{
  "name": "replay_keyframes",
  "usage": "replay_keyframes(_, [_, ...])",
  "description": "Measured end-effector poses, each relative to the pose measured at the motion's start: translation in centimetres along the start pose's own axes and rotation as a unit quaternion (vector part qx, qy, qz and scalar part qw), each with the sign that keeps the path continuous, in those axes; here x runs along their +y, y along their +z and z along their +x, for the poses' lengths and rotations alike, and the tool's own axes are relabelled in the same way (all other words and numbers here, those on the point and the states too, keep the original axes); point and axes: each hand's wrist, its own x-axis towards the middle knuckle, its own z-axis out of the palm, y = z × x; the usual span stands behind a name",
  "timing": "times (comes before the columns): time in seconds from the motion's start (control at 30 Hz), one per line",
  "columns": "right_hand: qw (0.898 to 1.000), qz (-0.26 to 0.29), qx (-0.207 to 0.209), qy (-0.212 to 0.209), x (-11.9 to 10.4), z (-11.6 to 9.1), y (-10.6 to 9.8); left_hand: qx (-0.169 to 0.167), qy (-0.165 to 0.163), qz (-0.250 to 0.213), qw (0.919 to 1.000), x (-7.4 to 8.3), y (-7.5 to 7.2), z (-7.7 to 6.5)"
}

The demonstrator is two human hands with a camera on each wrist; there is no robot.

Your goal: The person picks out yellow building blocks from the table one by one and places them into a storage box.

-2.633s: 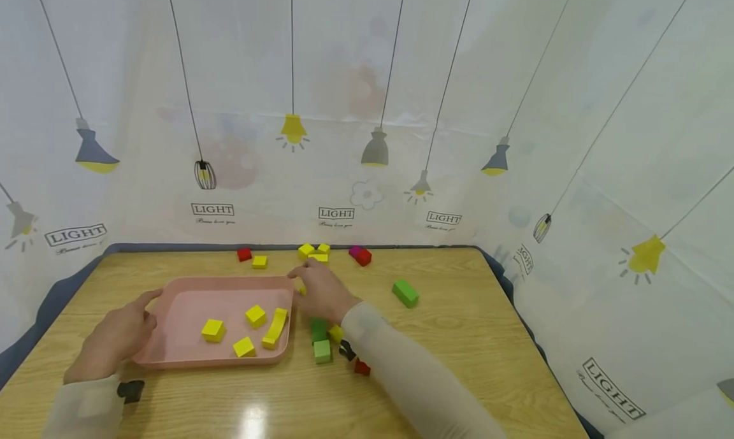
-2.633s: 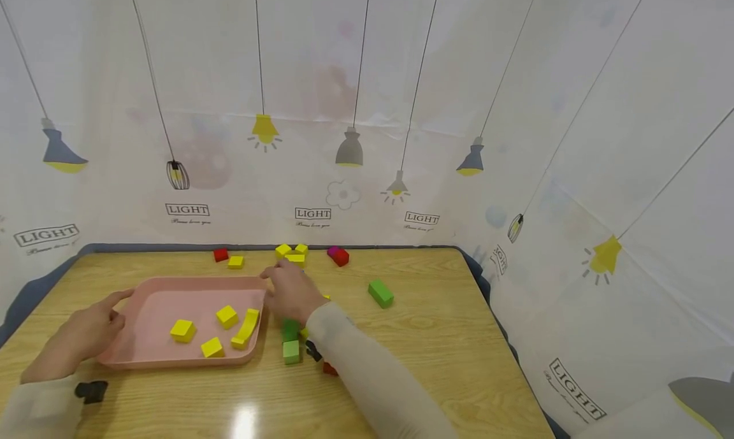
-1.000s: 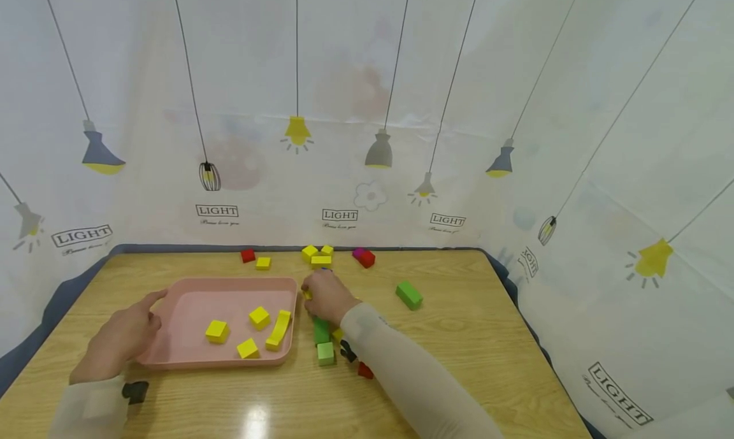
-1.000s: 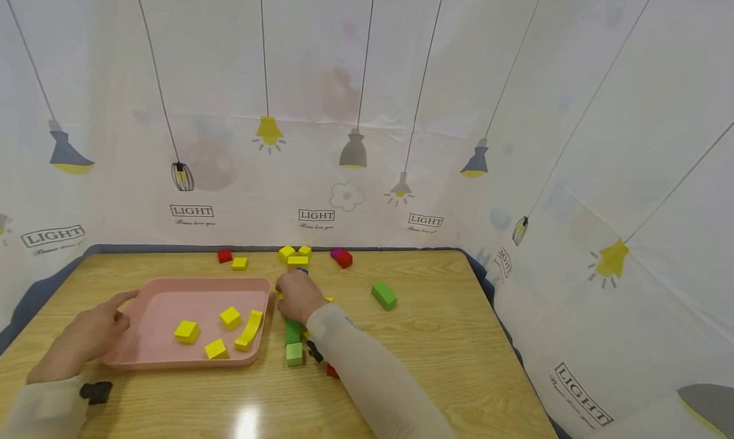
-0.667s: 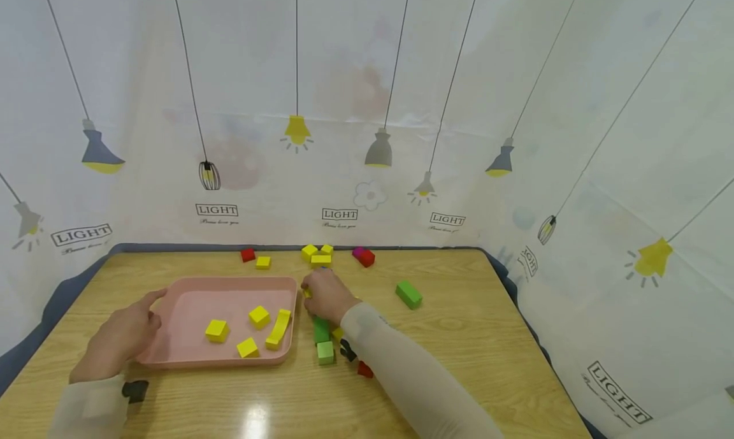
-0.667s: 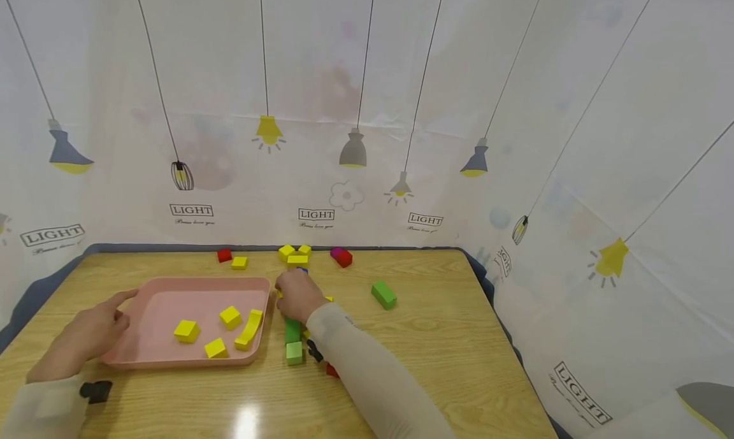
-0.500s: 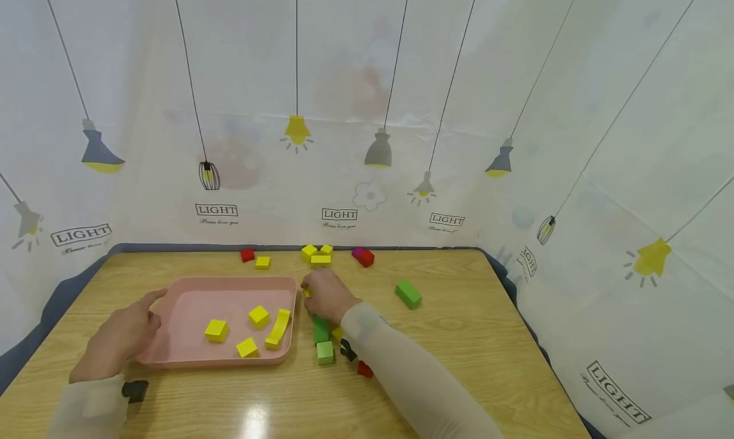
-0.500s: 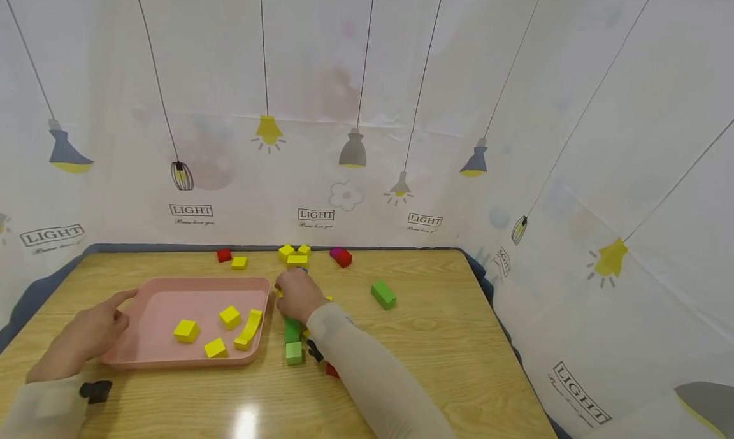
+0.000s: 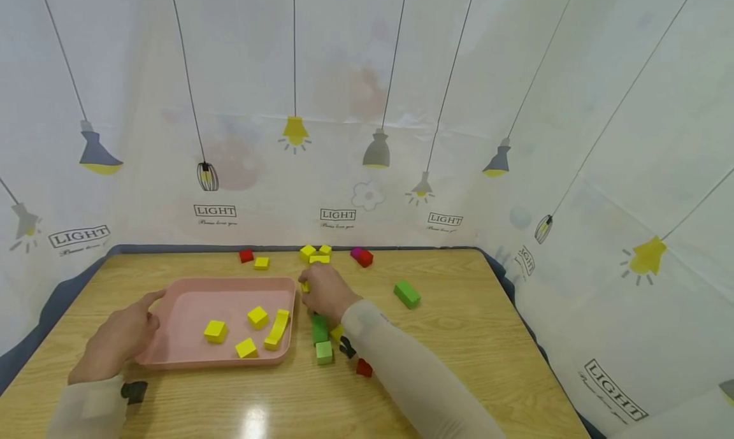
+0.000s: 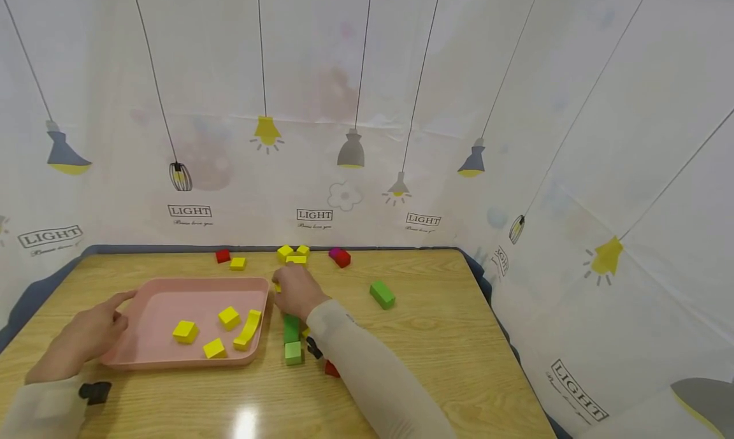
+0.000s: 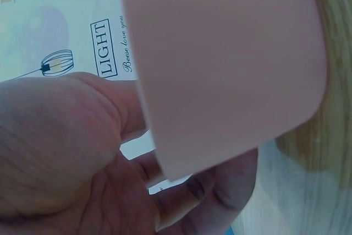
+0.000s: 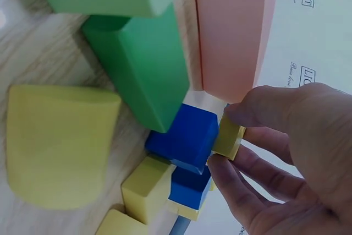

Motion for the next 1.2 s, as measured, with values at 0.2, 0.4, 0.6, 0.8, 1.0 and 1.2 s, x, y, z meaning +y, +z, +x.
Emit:
replay_keyframes(0.2, [1.000,0.006,0.007,0.001,-0.6,-0.1,-0.5,-0.002,-0.004,-0.002,1.0000,0.0,0.1,-0.1])
replay_keyframes(0.4, [0.999,-0.009,0.025,-0.022,-1.0,-0.1,-1.0,0.002,0.003,-0.004,1.0000,-0.1,0.2,-0.2])
replay_keyframes(0.6, [0.998,-0.009,0.031,-0.048,-1.5,-0.1,-1.0,0.008,0.009,-0.002,0.9999,-0.2,0.1,-0.1])
replay_keyframes(0.8, [0.998,0.005,0.026,-0.060,-2.3,-0.2,-0.9,0.004,0.005,-0.003,1.0000,-0.2,0.2,0.1])
replay_keyframes(1.0, [0.997,0.014,0.017,-0.067,-3.1,-0.3,-0.2,0.008,0.008,-0.002,0.9999,-0.3,0.3,0.1])
replay_keyframes(1.2, [0.997,-0.012,0.010,-0.076,-3.7,-0.3,0.6,0.009,0.008,-0.001,0.9999,-0.2,0.3,0.1])
